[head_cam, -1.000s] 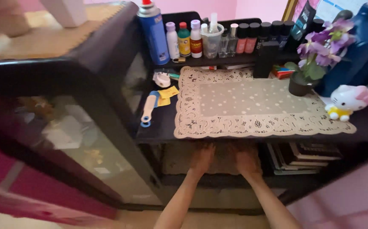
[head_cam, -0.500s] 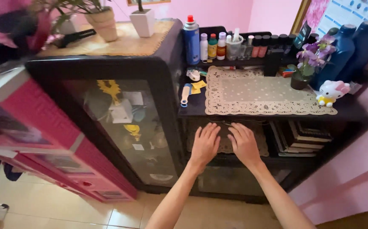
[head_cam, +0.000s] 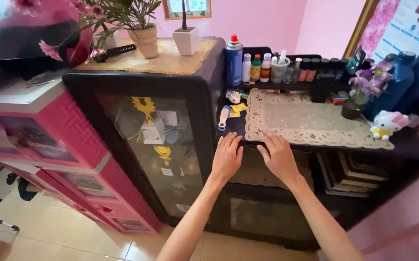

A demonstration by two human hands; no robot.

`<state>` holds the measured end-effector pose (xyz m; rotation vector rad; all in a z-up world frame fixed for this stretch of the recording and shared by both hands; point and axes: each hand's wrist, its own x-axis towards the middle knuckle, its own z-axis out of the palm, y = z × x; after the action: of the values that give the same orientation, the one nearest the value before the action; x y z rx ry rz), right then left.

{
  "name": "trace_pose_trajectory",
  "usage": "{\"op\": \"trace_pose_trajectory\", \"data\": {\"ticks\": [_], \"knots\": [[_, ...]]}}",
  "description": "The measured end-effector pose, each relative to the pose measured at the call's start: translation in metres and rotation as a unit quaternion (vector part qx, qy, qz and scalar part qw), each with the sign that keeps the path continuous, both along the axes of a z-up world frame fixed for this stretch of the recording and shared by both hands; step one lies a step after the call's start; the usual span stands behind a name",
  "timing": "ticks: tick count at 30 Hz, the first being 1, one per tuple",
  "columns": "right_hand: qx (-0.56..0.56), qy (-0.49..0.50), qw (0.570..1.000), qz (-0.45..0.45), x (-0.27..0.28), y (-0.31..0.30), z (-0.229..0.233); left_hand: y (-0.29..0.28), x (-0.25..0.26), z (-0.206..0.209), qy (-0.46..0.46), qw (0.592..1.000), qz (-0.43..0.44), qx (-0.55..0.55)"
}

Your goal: The person moves small items from a cabinet top to a low pink tray, then returns to the cabinet to gather more items including a small jar, a toothbrush, and a beaded bracelet. They walk to a bed area and place the items into a blue bucket, then return to the cabinet to pick up a potted plant and a blue bottle, placing them on the pink tray.

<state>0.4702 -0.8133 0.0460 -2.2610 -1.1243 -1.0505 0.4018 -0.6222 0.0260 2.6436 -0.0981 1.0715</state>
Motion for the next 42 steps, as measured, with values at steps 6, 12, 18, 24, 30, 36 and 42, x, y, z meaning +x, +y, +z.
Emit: {"op": "trace_pose_trajectory", "data": {"ticks": [6, 12, 18, 24, 30, 36, 42], "knots": [[-0.037, 0.1, 0.993, 0.05, 0.059, 0.015, -0.001, 0.014, 0.045, 0.016, 0.051, 0.997, 0.063, -0.013], [-0.081, 0.173, 0.978, 0.085, 0.111, 0.03, 0.014, 0.014, 0.097, 0.012, 0.151, 0.964, 0.22, 0.02], [-0.101, 0.153, 0.976, 0.119, 0.163, 0.039, 0.005, 0.016, 0.12, 0.01, 0.163, 0.924, 0.317, 0.138], [-0.106, 0.226, 0.96, 0.131, 0.169, 0.047, 0.023, 0.018, 0.148, -0.011, 0.208, 0.939, 0.271, 0.04], [-0.087, 0.225, 0.955, 0.172, 0.176, 0.055, 0.025, 0.018, 0.145, -0.006, 0.218, 0.927, 0.301, 0.046], [-0.083, 0.274, 0.946, 0.154, 0.172, 0.057, 0.032, 0.018, 0.149, 0.001, 0.178, 0.936, 0.301, 0.043], [-0.104, 0.256, 0.954, 0.12, 0.182, 0.06, 0.019, 0.022, 0.168, -0.003, 0.229, 0.916, 0.33, 0.023]]}}
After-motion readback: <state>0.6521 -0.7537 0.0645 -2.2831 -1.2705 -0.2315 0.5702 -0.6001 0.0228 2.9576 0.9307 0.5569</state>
